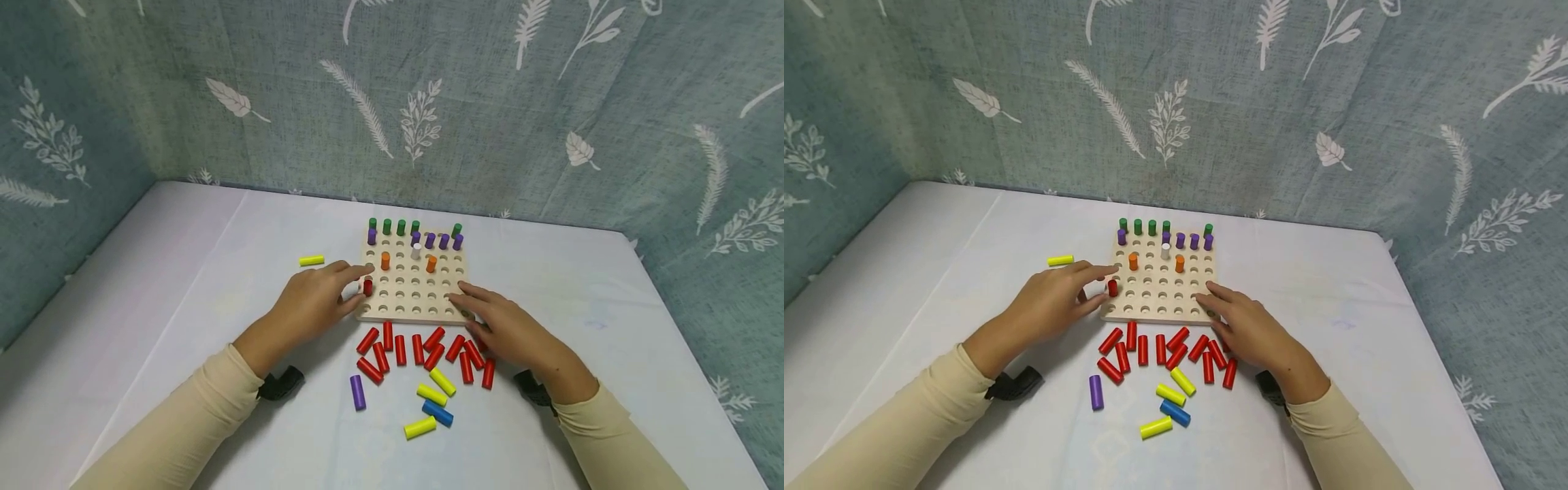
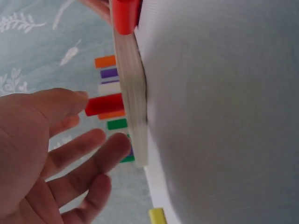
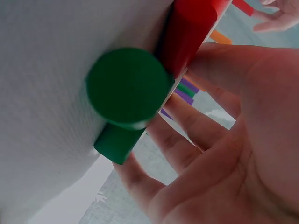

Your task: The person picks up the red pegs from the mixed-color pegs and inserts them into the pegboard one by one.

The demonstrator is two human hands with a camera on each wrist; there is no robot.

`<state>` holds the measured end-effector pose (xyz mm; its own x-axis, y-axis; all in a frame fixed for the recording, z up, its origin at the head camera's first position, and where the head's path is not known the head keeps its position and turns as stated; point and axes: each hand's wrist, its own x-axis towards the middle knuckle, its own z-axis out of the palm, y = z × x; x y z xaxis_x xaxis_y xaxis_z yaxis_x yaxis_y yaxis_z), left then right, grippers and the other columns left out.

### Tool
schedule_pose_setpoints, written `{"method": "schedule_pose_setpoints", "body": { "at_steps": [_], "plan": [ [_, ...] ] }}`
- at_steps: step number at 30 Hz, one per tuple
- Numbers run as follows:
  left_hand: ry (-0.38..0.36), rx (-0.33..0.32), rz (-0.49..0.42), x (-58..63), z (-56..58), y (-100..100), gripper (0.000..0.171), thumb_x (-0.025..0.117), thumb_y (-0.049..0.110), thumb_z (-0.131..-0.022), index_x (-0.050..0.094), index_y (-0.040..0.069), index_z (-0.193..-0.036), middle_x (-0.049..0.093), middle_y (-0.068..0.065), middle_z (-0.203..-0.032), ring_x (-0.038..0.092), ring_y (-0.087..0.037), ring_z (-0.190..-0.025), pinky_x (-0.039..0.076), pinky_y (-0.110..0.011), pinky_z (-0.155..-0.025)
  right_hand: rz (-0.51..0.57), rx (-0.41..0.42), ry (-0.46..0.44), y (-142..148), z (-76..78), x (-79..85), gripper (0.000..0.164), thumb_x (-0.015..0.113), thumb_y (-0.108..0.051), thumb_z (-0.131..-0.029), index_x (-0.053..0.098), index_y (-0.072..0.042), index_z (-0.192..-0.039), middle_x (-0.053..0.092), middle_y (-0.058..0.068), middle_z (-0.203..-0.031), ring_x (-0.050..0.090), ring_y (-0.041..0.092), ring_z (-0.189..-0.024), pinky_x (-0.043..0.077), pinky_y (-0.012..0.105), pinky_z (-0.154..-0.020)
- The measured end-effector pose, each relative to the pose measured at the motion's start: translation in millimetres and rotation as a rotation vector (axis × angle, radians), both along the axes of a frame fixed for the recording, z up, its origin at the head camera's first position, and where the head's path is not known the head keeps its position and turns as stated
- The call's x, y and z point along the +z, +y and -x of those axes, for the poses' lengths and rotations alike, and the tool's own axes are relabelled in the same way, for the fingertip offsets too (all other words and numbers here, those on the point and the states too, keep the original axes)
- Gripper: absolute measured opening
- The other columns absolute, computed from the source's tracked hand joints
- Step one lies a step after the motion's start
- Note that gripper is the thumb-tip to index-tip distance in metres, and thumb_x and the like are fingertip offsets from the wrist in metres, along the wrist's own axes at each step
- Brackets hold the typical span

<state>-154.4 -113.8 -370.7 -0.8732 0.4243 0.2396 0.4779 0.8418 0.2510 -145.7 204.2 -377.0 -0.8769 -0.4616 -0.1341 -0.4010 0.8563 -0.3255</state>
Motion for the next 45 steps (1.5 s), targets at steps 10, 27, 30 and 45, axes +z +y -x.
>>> {"method": "schedule_pose_setpoints", "body": {
  "at_steps": [10, 27, 30, 45],
  "plan": [
    [-0.164, -0.154, 0.051, 8.8, -11.9, 12.2, 0.034, 0.077, 0.031, -0.088, 0.070, 0.022, -0.120, 0.070, 0.006, -0.095, 0.053, -0.004, -0.063, 0.045, -0.021, -0.059, 0.013, 0.004, 0.020, 0.2, -3.5, -1.7, 0.053, 0.064, -0.019, -0.098, 0.049, -0.019, -0.149, 0.037, 0.011, -0.160, 0.040, 0.040, -0.144, 0.038, 0.061, -0.111],
    [-0.323, -0.236, 0.095, 3.3, -21.4, 16.9, 0.039, 0.079, 0.034, -0.086, 0.071, 0.023, -0.122, 0.069, 0.011, -0.090, 0.055, -0.006, -0.075, 0.049, -0.027, -0.072, 0.012, -0.006, 0.015, -1.8, -1.8, -2.6, 0.054, 0.065, -0.022, -0.097, 0.048, -0.021, -0.149, 0.036, 0.010, -0.161, 0.037, 0.039, -0.146, 0.035, 0.063, -0.112],
    [-0.341, -0.236, 0.097, 3.7, -20.5, 17.6, 0.038, 0.079, 0.032, -0.086, 0.071, 0.022, -0.122, 0.068, 0.011, -0.089, 0.056, -0.006, -0.076, 0.049, -0.027, -0.073, 0.007, -0.004, 0.013, -0.5, -1.2, -2.0, 0.055, 0.064, -0.022, -0.098, 0.048, -0.021, -0.150, 0.035, 0.010, -0.161, 0.037, 0.039, -0.146, 0.034, 0.064, -0.112],
    [-0.429, -0.210, 0.087, 4.3, -16.3, 17.9, 0.026, 0.082, 0.029, -0.083, 0.072, 0.023, -0.106, 0.059, 0.013, -0.072, 0.055, -0.009, -0.071, 0.046, -0.027, -0.068, 0.008, 0.002, 0.018, 1.8, 1.7, -1.7, 0.055, 0.064, -0.024, -0.098, 0.047, -0.022, -0.150, 0.035, 0.009, -0.162, 0.037, 0.039, -0.146, 0.034, 0.065, -0.112]
  ]
}}
